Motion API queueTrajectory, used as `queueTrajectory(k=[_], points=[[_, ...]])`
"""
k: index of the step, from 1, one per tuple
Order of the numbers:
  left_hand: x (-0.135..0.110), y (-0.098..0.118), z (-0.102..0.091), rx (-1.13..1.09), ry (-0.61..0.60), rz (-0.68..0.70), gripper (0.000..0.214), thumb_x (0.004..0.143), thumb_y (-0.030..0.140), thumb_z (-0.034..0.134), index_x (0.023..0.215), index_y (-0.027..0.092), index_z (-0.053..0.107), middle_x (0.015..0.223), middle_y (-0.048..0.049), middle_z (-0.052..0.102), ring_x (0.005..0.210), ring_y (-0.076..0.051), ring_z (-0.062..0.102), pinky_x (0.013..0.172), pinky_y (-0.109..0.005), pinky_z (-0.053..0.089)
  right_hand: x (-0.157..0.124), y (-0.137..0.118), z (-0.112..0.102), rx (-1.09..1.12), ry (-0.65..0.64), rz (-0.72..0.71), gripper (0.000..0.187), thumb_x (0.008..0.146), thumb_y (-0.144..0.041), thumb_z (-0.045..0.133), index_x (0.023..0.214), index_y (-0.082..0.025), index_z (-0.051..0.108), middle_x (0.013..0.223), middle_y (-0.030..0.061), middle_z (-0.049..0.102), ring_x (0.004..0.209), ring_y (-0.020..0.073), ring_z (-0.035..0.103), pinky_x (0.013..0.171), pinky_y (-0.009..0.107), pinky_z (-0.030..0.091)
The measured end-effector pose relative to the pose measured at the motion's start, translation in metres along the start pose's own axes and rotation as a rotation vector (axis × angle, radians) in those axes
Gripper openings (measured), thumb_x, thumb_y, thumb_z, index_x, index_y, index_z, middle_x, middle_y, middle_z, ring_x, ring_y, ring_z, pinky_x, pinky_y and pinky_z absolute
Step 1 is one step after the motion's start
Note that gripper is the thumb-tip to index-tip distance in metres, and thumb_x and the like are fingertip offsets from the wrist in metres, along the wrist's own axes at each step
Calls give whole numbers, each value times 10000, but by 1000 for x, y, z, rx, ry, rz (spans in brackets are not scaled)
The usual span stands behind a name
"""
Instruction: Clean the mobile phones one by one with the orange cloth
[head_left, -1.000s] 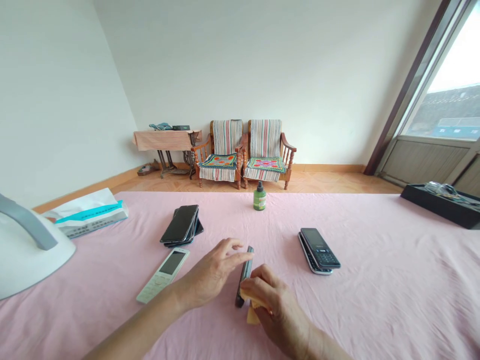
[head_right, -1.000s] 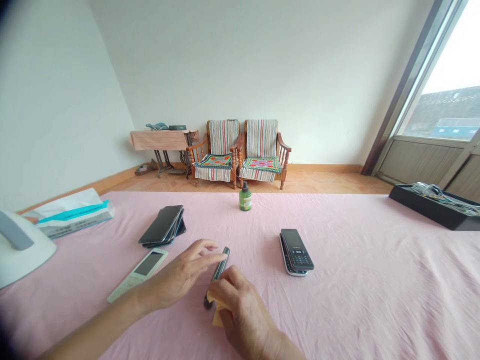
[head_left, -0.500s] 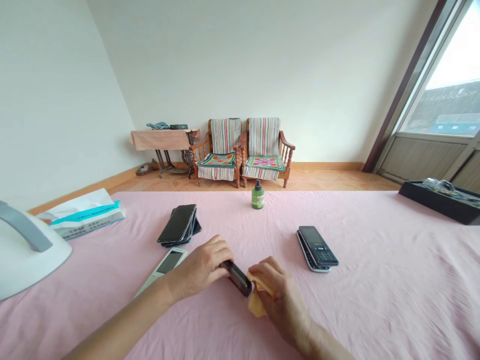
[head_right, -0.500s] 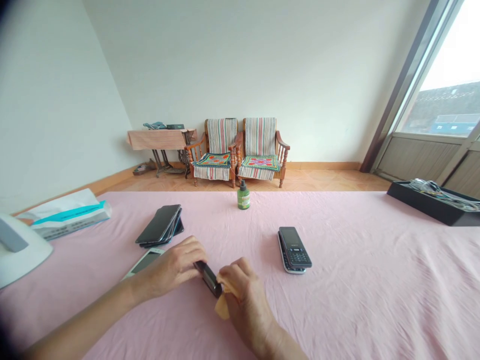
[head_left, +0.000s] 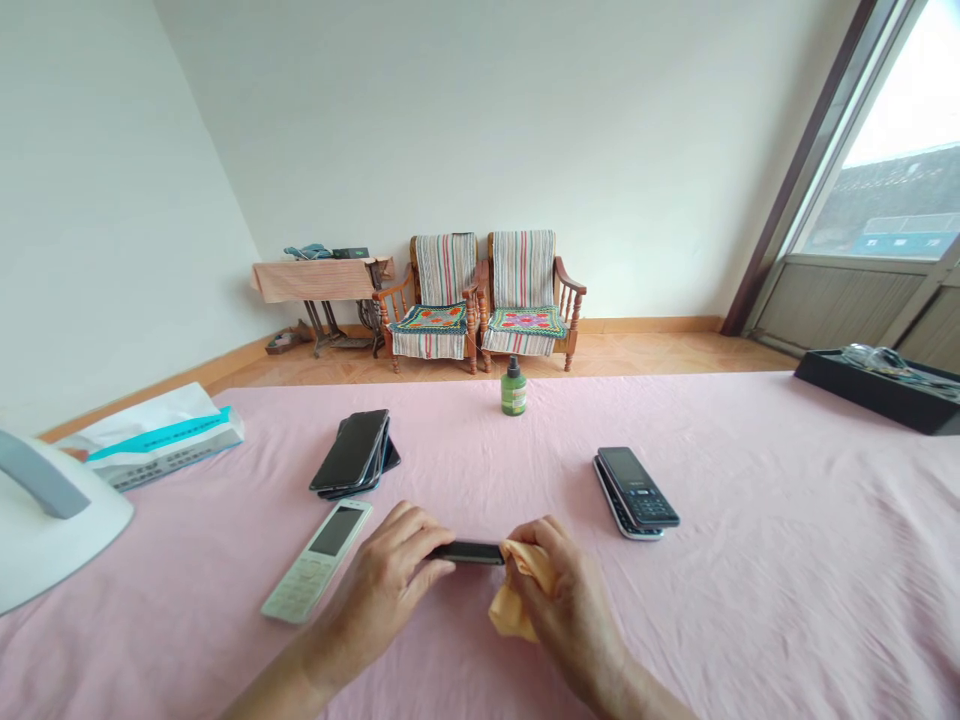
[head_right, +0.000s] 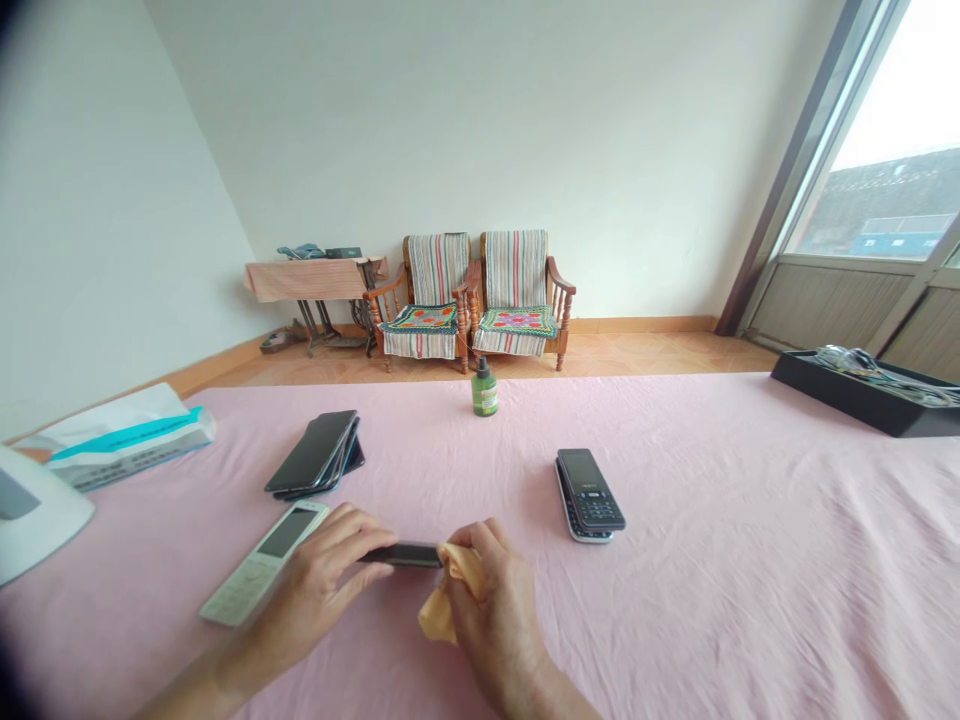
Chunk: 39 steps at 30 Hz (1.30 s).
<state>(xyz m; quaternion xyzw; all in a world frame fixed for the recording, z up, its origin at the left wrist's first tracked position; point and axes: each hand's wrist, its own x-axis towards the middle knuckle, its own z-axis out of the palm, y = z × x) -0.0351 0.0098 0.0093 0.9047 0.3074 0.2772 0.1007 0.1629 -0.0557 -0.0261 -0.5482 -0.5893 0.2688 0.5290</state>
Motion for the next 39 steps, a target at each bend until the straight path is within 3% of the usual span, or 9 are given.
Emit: queueTrajectory(k=[7, 11, 15, 20, 23, 31, 39], points=[[0, -6, 4, 26, 57, -9, 103, 845, 155, 589, 938, 197, 609, 846, -26, 598, 821, -192, 535, 718, -309, 438, 16, 16, 8, -182, -6, 62, 173, 820, -129, 495, 670, -168, 572, 685, 13, 568, 604, 122, 547, 546, 211, 357], [3, -12, 4, 21, 66, -59, 85, 856, 184, 576, 924, 201, 622, 834, -28, 602, 823, -194, 542, 720, -307, 441, 19, 13, 7, -234, 1, 86, 166, 793, -114, 512, 651, -165, 581, 675, 12, 579, 593, 118, 545, 537, 206, 343], [3, -16, 6, 3, 31, -125, 108, 880, 229, 544, 938, 208, 633, 844, -30, 611, 838, -188, 559, 733, -300, 445, 18, 7, 8, -129, 24, 83, 174, 838, -182, 491, 703, -172, 599, 701, 6, 597, 605, 109, 562, 553, 195, 369], [2, -17, 6, -28, -20, -178, 128, 891, 243, 517, 874, 211, 640, 822, -22, 610, 821, -179, 565, 732, -297, 445, 19, 15, 9, -265, -67, 58, 204, 686, 3, 495, 668, -165, 609, 702, 9, 586, 637, 119, 554, 561, 198, 356], [4, -16, 5, -48, -63, -215, 115, 884, 248, 524, 832, 208, 619, 814, -14, 602, 804, -175, 562, 717, -291, 447, 19, 17, 7, -322, -66, 36, 191, 691, -4, 501, 686, -166, 603, 722, 16, 586, 670, 133, 554, 589, 214, 362], [-3, -5, 8, -31, 18, -156, 60, 878, 212, 519, 868, 200, 577, 839, -30, 578, 820, -191, 546, 715, -307, 452, 19, 14, -2, -76, 42, 91, 180, 854, -246, 496, 717, -172, 586, 706, 6, 582, 601, 115, 552, 539, 209, 375], [-6, -1, 5, -62, -62, -152, 122, 850, 124, 537, 920, 223, 551, 899, -23, 563, 878, -196, 539, 759, -318, 457, 12, 12, 7, -33, -1, 141, 165, 825, -185, 488, 703, -161, 596, 676, 6, 576, 589, 116, 536, 525, 202, 368]])
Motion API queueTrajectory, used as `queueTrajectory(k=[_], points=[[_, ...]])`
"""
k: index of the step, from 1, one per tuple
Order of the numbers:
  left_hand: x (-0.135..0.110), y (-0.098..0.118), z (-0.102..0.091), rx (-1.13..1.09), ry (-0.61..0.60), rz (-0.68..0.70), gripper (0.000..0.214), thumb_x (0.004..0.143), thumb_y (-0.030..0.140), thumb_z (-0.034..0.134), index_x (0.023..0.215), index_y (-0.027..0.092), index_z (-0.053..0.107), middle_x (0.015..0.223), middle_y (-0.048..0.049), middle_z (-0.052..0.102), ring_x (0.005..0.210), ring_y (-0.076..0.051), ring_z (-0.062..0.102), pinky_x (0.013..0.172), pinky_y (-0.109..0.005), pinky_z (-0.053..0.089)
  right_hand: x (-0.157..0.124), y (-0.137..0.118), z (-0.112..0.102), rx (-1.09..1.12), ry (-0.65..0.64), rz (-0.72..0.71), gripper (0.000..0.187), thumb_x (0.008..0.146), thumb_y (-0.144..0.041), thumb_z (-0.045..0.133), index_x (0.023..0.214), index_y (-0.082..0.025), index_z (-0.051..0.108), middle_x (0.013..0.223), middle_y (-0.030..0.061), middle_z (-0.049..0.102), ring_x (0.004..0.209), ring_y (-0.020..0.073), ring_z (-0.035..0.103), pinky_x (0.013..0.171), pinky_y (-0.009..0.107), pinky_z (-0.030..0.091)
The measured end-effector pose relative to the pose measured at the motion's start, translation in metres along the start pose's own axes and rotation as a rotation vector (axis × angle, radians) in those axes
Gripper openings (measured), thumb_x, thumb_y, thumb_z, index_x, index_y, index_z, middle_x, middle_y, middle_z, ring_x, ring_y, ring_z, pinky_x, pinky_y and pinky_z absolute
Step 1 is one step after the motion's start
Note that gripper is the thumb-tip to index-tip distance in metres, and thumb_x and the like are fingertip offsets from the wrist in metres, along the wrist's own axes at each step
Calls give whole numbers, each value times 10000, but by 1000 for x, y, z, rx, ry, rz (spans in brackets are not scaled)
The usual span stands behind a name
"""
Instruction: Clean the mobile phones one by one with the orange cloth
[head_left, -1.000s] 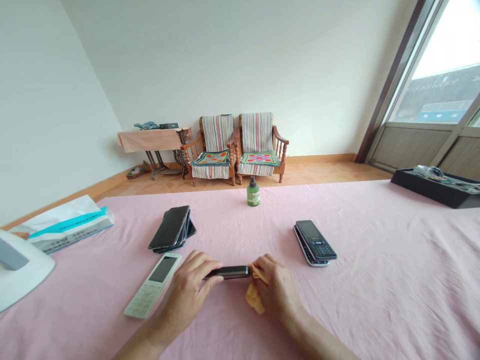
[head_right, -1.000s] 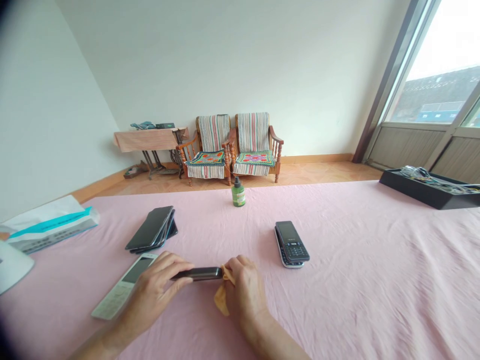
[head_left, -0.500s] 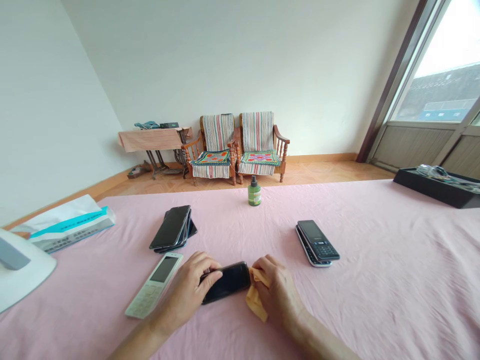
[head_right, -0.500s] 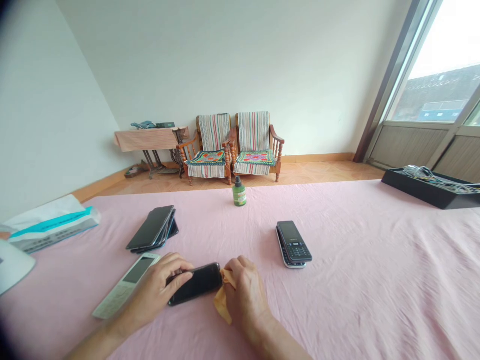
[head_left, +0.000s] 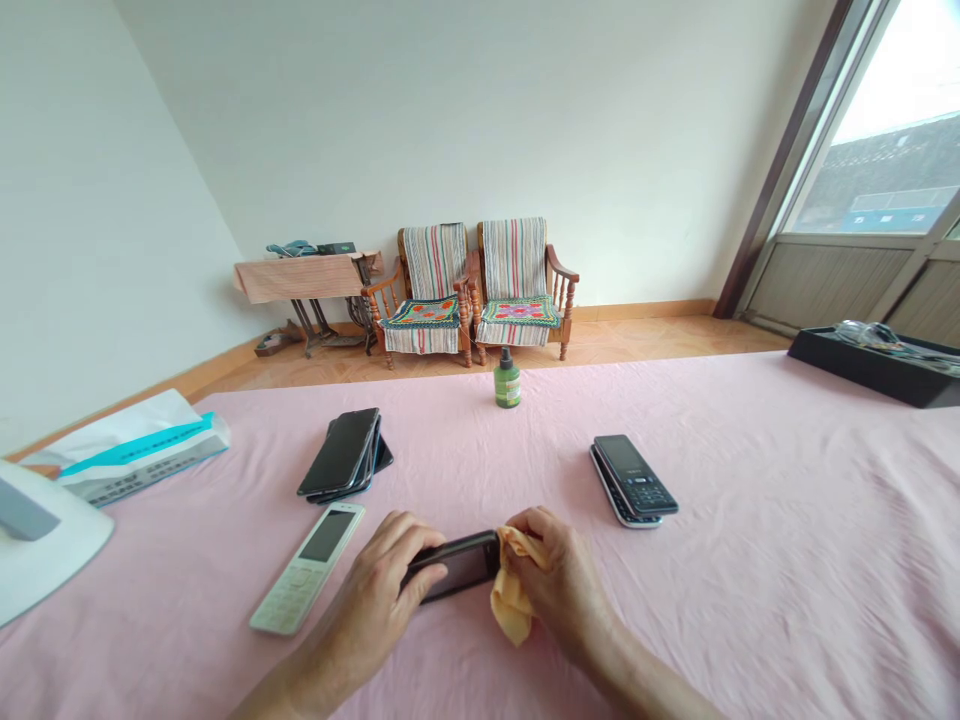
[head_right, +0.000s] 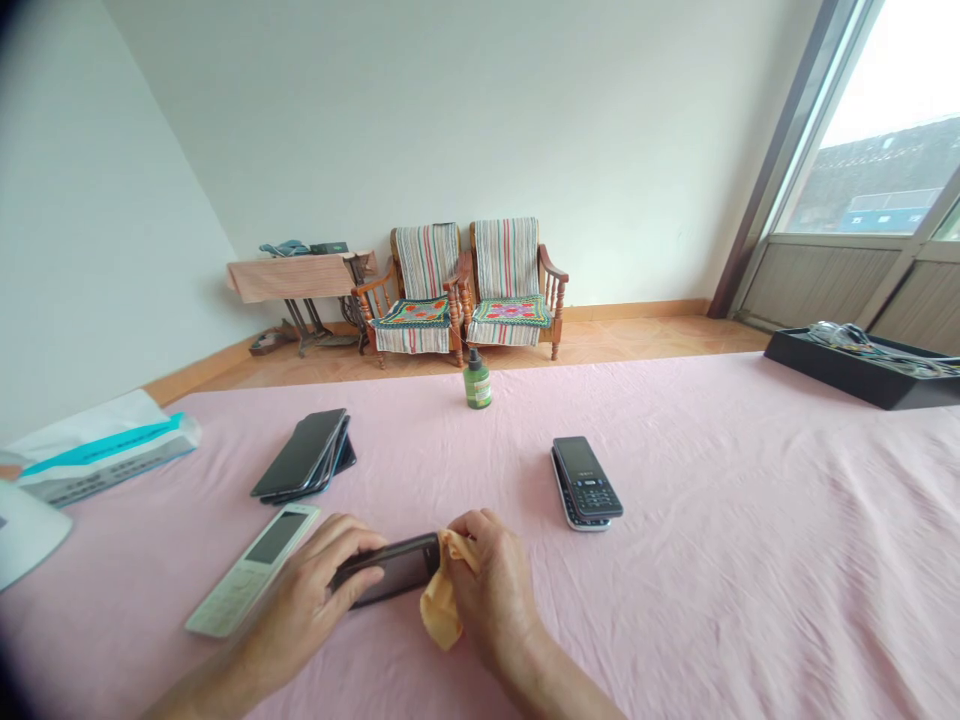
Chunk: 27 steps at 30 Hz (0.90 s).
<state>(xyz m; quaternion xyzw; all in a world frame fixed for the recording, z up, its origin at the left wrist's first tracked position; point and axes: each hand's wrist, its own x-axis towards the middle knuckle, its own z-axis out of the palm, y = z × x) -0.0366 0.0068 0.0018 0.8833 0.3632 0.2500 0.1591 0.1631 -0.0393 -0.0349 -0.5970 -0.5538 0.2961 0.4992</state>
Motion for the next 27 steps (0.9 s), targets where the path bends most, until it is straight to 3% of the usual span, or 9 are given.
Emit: queueTrajectory(k=[5, 12, 17, 22, 27], points=[[-1, -1, 1, -5, 14, -1, 141, 835, 101, 557, 908, 222, 545, 881, -15, 556, 863, -193, 534, 746, -315, 452, 2, 3, -6, -199, -107, -72, 185, 698, -33, 484, 647, -166, 602, 689, 6, 577, 625, 120, 544, 544, 205, 337], [-1, 0, 0, -11, 27, -5, 150, 822, 89, 570, 897, 218, 554, 875, -12, 562, 864, -192, 536, 750, -316, 451, 0, -10, -5, -222, -59, -45, 231, 683, -10, 448, 737, -184, 591, 722, 10, 587, 656, 134, 553, 567, 209, 348], [-2, 1, 0, -12, 15, -6, 130, 835, 102, 557, 900, 214, 557, 882, -19, 563, 867, -194, 537, 747, -317, 458, -6, -10, -6, -384, -111, -103, 248, 603, 36, 421, 660, -176, 537, 730, 25, 575, 669, 142, 532, 586, 219, 344], [-4, 2, -1, -19, 25, 13, 120, 848, 116, 540, 914, 215, 558, 885, -25, 563, 863, -193, 546, 740, -314, 470, -2, -7, -20, -448, -103, -141, 232, 623, 12, 429, 676, -179, 547, 735, 26, 573, 682, 149, 533, 599, 230, 346], [-4, 3, 6, -54, 64, 25, 134, 860, 114, 506, 950, 210, 535, 910, -36, 552, 876, -187, 550, 761, -314, 477, 9, -1, -37, -304, -16, -87, 163, 699, -62, 454, 718, -190, 553, 707, 1, 560, 633, 134, 544, 577, 223, 364]])
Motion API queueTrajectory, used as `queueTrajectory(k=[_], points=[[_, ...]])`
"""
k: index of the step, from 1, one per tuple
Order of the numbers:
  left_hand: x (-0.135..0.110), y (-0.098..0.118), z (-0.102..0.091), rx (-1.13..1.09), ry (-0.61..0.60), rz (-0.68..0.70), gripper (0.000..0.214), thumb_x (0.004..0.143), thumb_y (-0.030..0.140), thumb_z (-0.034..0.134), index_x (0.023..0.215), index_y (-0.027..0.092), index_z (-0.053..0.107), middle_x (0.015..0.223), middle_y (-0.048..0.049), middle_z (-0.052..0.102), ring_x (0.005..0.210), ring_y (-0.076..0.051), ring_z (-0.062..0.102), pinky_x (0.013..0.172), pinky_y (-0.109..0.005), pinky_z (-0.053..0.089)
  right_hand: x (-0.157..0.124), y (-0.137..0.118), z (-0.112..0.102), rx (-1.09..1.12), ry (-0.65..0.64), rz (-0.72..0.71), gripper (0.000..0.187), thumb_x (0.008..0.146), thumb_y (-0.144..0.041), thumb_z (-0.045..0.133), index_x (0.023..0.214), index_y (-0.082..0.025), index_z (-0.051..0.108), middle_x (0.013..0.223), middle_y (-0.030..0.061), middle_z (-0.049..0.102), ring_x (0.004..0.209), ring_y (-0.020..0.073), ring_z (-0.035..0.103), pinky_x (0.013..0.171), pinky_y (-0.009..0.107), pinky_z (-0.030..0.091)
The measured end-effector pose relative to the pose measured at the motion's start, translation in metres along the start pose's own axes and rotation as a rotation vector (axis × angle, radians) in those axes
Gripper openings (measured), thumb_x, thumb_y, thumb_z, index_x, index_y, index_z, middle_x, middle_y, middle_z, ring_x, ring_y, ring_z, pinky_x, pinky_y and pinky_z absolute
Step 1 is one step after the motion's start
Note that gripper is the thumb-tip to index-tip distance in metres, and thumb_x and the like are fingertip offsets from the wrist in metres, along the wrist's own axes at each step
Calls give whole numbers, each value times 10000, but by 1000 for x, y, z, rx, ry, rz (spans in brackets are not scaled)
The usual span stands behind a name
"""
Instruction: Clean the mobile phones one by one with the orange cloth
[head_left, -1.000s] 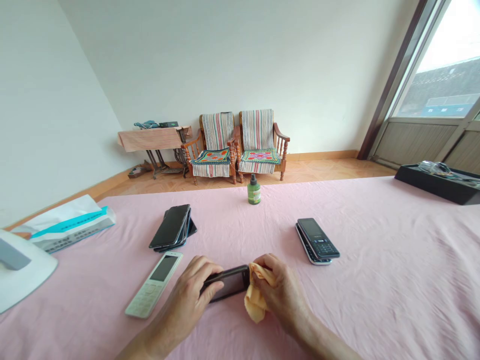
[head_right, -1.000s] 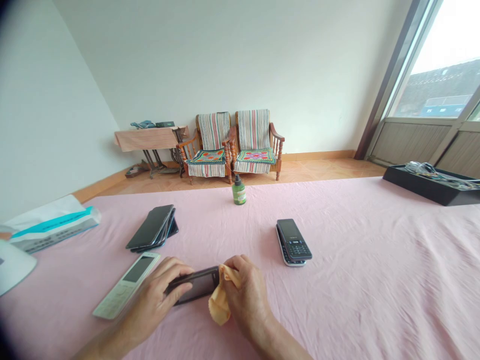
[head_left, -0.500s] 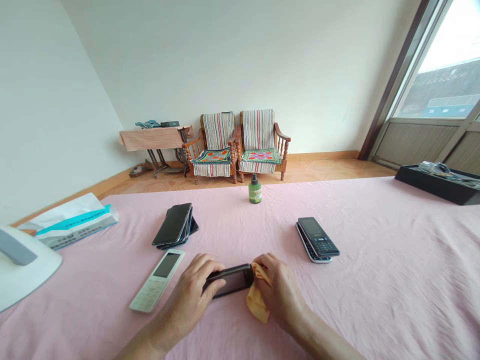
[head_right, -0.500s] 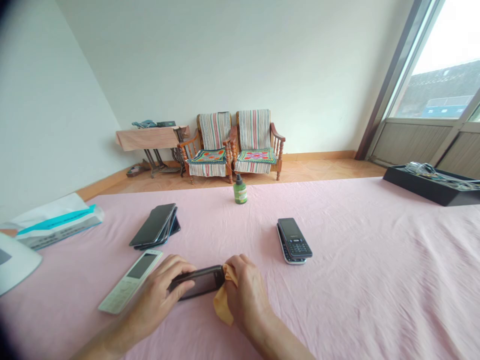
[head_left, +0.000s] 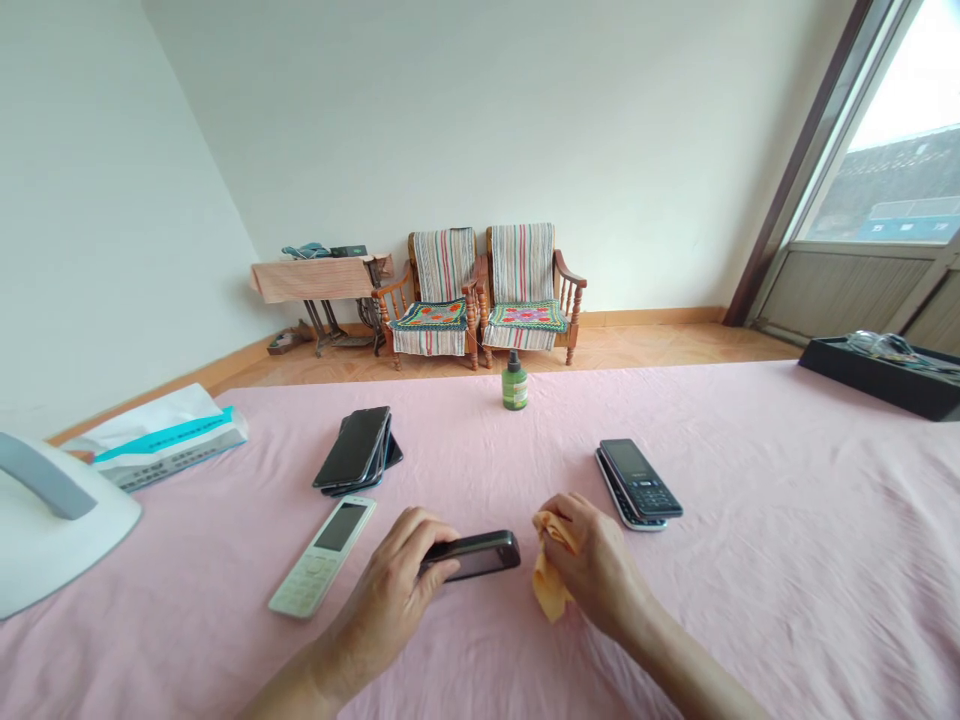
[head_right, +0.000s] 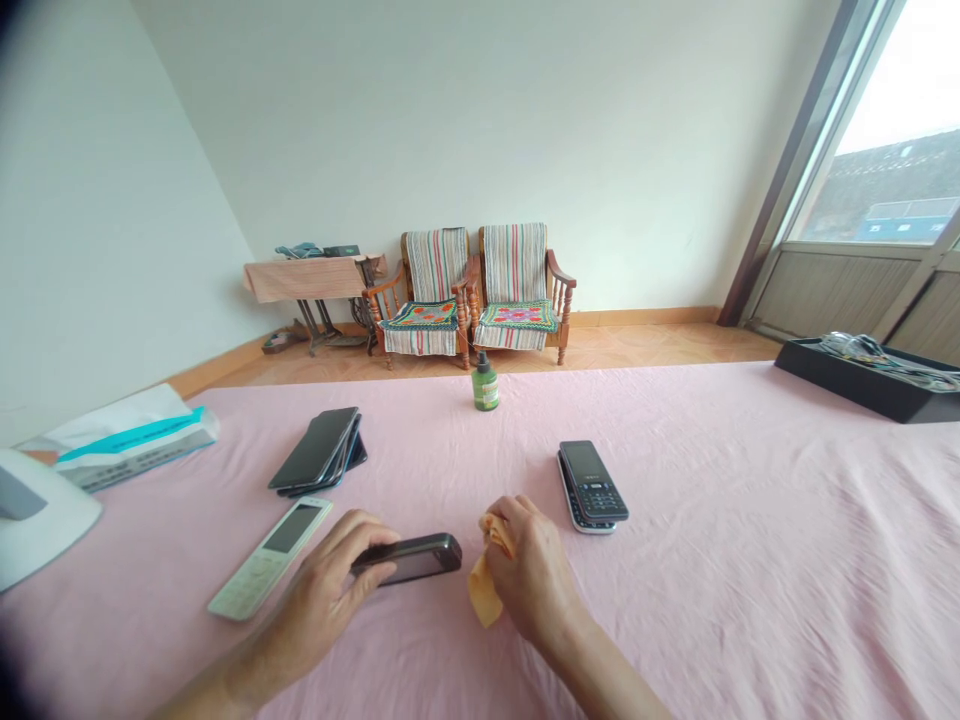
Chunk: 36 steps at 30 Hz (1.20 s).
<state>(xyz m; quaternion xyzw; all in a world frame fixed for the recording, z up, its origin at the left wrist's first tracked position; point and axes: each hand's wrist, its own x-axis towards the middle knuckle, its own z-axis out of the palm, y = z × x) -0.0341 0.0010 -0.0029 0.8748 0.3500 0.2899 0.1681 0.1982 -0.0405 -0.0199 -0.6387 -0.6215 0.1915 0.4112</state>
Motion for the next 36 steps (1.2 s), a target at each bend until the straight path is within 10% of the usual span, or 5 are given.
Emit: queueTrajectory(k=[17, 25, 36], points=[[16, -8, 18, -65, -121, 229, 350, 844, -14, 342, 1053, 218, 499, 1210, -85, 505, 1140, -156, 500, 964, -339, 435, 6, 12, -9, 50, 160, -5, 90, 790, -193, 457, 774, -189, 546, 749, 18, 582, 681, 154, 559, 634, 254, 412], [13, -7, 27, -344, 28, -101, 388, 774, 39, 506, 1120, 213, 491, 1252, -93, 537, 1151, -199, 529, 980, -401, 441, -4, 1, 3, 155, -20, -20, 134, 771, -101, 444, 737, -197, 531, 700, -13, 552, 617, 120, 549, 565, 209, 384], [21, 18, 34, -667, 57, -525, 283, 796, 416, 565, 751, 137, 555, 627, -22, 630, 507, -145, 602, 340, -188, 442, -13, -6, 18, 117, -115, -89, 215, 685, 9, 420, 712, -180, 519, 731, 1, 528, 638, 118, 530, 576, 212, 367]])
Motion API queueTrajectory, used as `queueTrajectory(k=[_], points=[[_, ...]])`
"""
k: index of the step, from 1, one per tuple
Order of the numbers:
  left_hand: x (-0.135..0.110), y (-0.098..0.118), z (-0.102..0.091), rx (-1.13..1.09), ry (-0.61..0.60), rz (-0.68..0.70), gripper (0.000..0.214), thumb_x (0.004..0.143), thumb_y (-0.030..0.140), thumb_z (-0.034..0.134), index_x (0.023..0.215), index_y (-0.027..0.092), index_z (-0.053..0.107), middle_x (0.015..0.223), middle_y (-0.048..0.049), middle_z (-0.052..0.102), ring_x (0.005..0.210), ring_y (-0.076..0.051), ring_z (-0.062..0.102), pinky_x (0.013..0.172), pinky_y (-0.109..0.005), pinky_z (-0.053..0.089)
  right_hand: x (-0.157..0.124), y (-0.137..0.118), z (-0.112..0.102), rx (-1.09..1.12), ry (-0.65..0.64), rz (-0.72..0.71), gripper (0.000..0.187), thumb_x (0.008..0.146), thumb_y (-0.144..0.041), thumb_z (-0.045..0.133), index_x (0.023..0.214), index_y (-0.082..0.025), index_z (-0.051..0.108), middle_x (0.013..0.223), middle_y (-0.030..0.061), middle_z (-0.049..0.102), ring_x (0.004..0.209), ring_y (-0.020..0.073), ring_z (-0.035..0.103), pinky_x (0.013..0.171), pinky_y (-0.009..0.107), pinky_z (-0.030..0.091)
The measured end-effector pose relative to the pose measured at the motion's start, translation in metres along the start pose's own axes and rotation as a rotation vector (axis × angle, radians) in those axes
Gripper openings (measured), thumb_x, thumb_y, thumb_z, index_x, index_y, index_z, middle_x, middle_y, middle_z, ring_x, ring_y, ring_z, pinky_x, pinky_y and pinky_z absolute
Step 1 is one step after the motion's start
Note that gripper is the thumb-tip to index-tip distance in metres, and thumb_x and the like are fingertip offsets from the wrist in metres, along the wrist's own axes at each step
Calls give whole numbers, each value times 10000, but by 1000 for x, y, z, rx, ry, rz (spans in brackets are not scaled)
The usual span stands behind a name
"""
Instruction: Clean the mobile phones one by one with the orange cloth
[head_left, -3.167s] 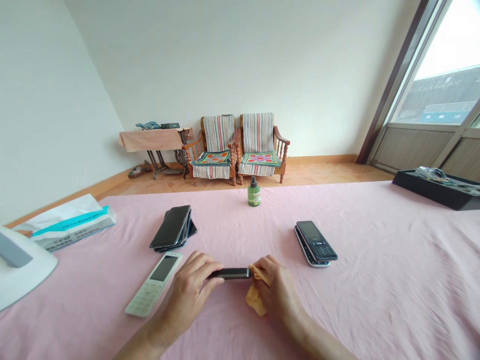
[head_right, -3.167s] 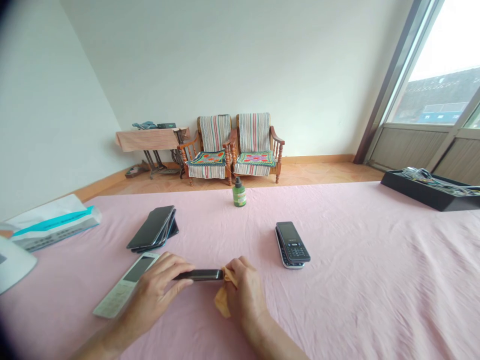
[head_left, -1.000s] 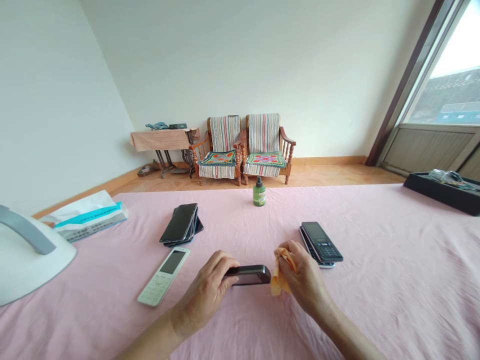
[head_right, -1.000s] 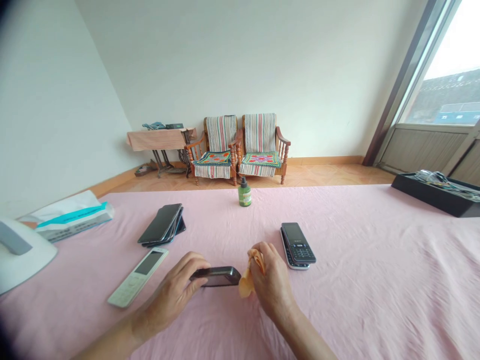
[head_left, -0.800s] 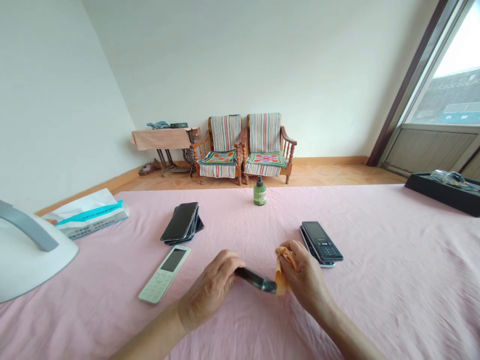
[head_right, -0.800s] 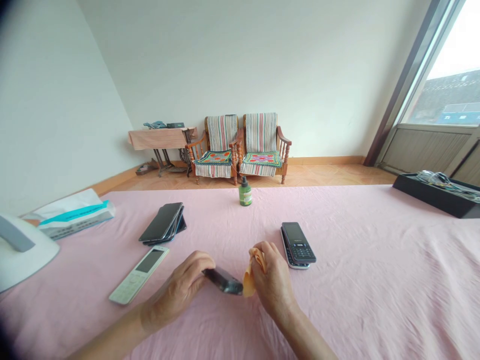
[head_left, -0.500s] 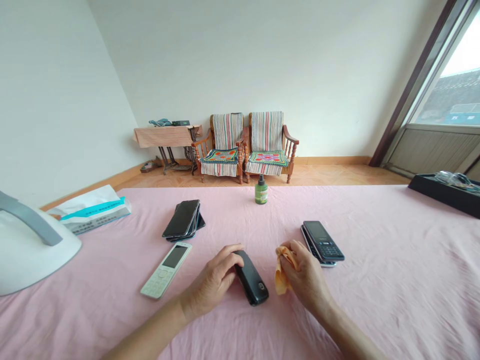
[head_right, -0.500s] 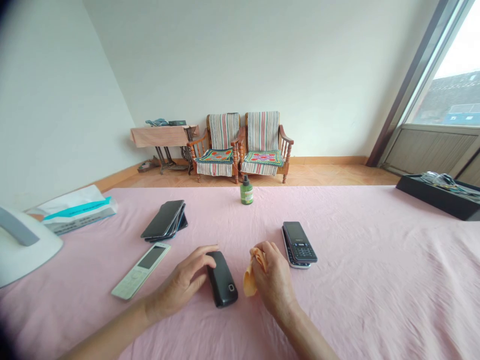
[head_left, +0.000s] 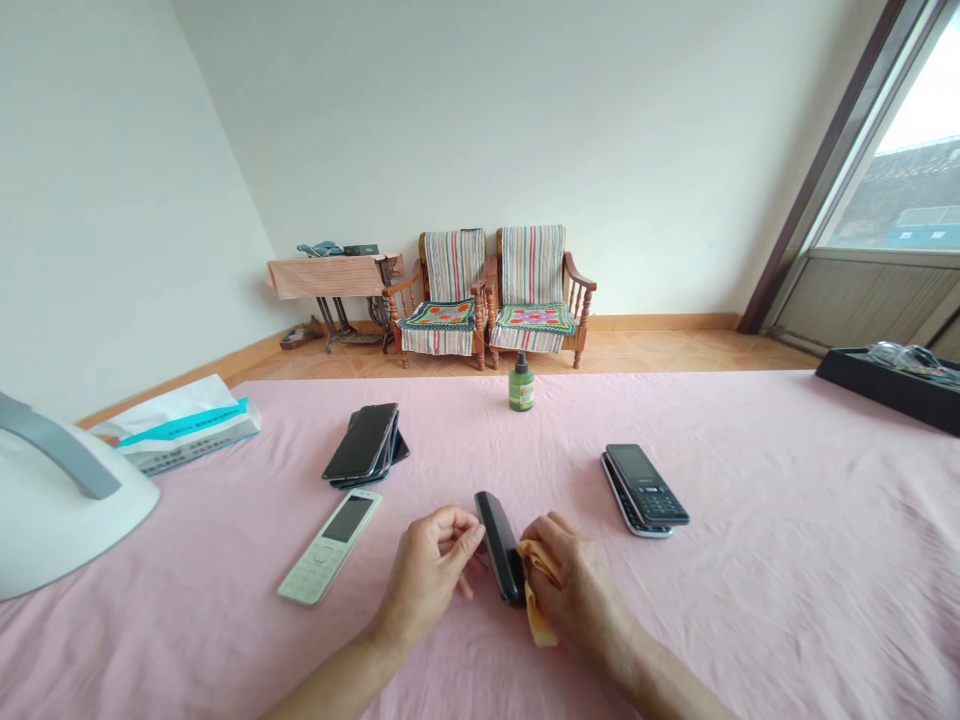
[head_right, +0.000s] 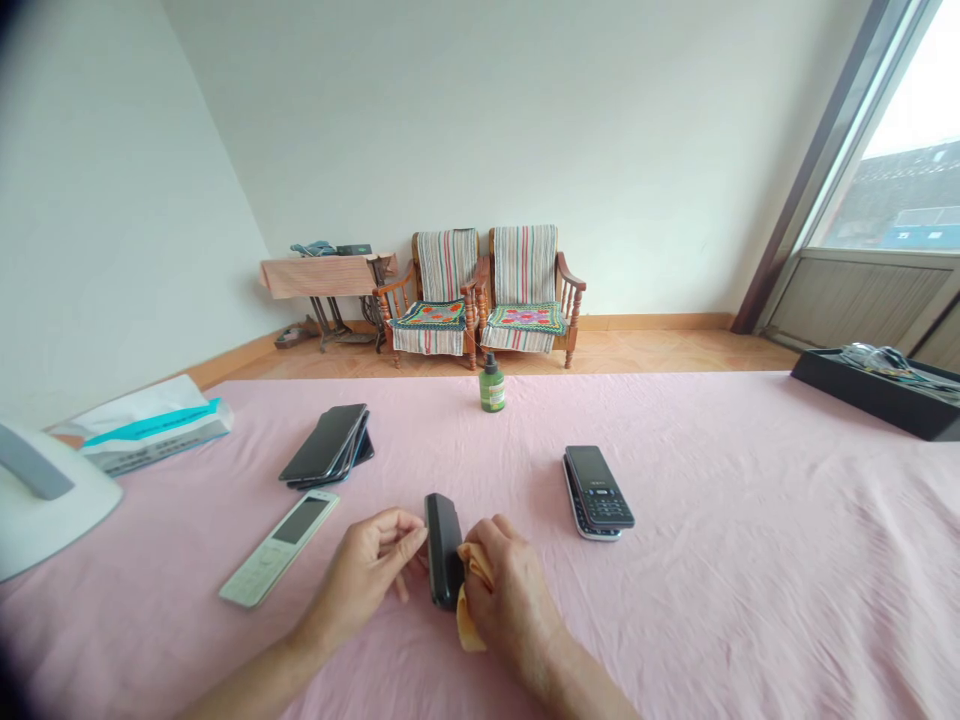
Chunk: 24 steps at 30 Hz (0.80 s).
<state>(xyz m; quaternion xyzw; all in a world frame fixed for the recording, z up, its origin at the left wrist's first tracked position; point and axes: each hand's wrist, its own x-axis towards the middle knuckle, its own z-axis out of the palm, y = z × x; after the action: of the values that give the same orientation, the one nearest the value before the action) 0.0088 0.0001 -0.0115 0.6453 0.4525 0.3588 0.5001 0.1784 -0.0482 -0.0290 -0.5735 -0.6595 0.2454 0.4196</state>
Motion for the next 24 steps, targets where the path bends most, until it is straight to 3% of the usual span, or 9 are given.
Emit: queueTrajectory(k=[5, 9, 13, 17, 20, 24], points=[[2, 1, 5, 0, 54, -42, 335, 735, 457, 631, 778, 132, 561, 569, 15, 583, 418, -109, 537, 307, -166, 376, -1, 2, 4, -5, -3, -20, 242, 646, 40, 409, 697, -182, 489, 734, -4, 509, 634, 109, 515, 575, 204, 358], [8, 4, 3, 48, 51, 35, 504, 770, 413, 622, 1162, 128, 486, 618, 40, 561, 481, -116, 545, 420, -206, 427, -3, 4, 8, -9, -8, -50, 261, 617, 55, 403, 694, -185, 470, 738, -8, 496, 640, 105, 505, 572, 199, 347], [14, 10, -7, 50, -182, 40, 614, 746, 346, 672, 1267, 121, 439, 799, -11, 578, 724, -152, 582, 678, -275, 475, -2, 4, 7, -21, -6, -43, 257, 601, 54, 407, 678, -187, 453, 735, -8, 496, 641, 106, 501, 567, 201, 340], [16, 12, -17, -36, -405, -29, 841, 659, 291, 757, 1359, 169, 306, 1005, -60, 561, 807, -166, 576, 712, -291, 468, -1, 4, 6, -39, -11, -41, 242, 602, 40, 419, 675, -188, 452, 741, -6, 507, 651, 110, 505, 571, 207, 341], [15, 14, -22, -15, -486, -62, 959, 651, 239, 757, 1415, 209, 178, 1017, -55, 557, 812, -162, 573, 698, -284, 464, 0, 5, 6, -33, -18, -49, 244, 607, 32, 425, 699, -190, 467, 754, -7, 513, 653, 109, 509, 575, 209, 347], [14, 17, -28, 47, -545, -28, 989, 632, 177, 751, 1420, 225, 155, 1059, -63, 547, 866, -172, 566, 695, -281, 461, 1, 6, 7, -40, -20, -41, 250, 604, 32, 424, 703, -192, 473, 750, -10, 510, 653, 109, 510, 576, 208, 350]])
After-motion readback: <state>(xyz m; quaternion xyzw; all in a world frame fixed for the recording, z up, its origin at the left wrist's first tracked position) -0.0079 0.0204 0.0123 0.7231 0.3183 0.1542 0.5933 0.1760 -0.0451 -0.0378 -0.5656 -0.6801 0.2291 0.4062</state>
